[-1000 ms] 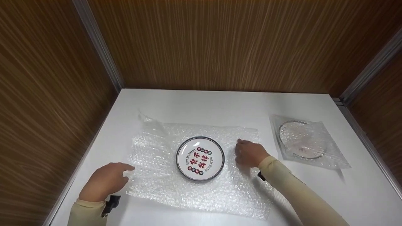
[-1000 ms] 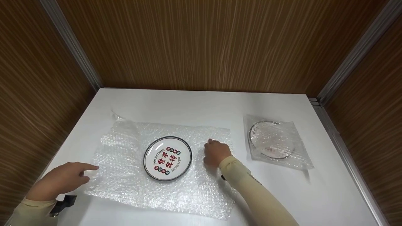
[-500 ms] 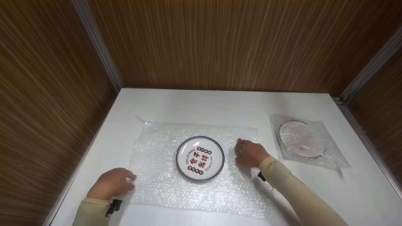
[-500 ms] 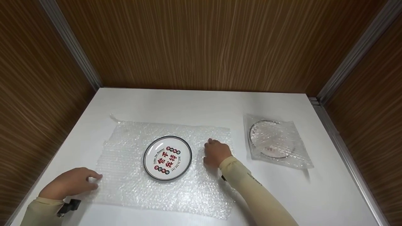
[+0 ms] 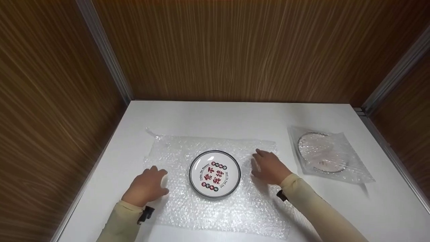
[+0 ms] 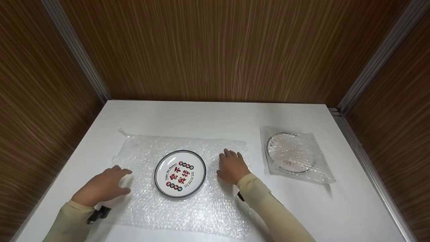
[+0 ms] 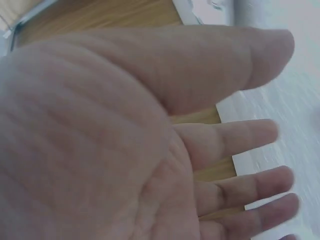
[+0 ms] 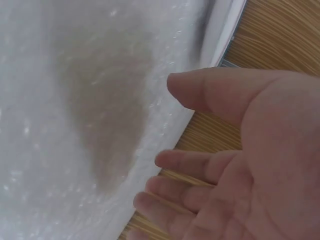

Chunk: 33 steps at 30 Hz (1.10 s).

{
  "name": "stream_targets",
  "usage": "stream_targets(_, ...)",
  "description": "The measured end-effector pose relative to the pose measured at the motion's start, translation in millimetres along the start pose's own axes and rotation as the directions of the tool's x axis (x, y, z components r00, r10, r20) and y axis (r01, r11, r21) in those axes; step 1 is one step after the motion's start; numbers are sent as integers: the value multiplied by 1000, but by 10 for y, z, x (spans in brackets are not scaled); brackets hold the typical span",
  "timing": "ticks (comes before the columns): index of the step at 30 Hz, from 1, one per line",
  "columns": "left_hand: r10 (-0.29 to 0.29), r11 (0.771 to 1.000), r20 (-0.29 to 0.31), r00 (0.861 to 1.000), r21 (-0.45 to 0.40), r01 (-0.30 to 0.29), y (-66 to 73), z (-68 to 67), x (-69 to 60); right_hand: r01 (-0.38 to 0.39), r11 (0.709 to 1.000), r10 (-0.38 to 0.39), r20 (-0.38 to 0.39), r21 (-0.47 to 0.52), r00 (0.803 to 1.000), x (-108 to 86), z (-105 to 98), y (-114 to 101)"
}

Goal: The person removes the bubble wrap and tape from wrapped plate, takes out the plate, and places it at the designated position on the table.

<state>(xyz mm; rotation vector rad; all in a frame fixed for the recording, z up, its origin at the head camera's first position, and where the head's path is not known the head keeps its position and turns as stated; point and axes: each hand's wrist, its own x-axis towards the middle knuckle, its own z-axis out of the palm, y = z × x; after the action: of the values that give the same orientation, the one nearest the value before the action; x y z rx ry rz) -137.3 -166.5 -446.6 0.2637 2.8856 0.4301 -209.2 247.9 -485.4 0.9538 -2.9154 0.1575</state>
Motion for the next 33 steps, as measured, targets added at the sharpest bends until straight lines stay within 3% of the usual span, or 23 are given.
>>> stream_targets(1,19,1000,-31,999,-5,-20,34,14,40,-77,990,82,-34,121,996,-21,-31,-35)
stream_targets(2,36,999,-61,997,-11,-37,65,33,80,-111,982,118,-33,154,993,-40,-62,-67)
stream_targets(6,67,997,-122,990,-34,-71,150,110,243,-163,971,166,-5,178,986,-93,-149,-171)
stream_targets(13,4,990,12,1000,-143,-2,96,217,429,-211,958,195,97,192,976,-102,-43,-228)
stream_targets(17,-7,986,72,997,-164,19,61,269,463,-151,980,141,85,133,986,-104,48,-201)
stream_targets(20,-8,985,81,997,-172,22,64,274,472,-107,989,100,76,99,992,-108,67,-188)
stream_targets(28,-5,983,87,996,-183,21,84,267,494,-93,984,76,116,155,990,-71,35,-116)
stream_targets(33,-24,977,82,996,-211,41,99,299,540,-150,960,110,176,235,978,-21,31,6)
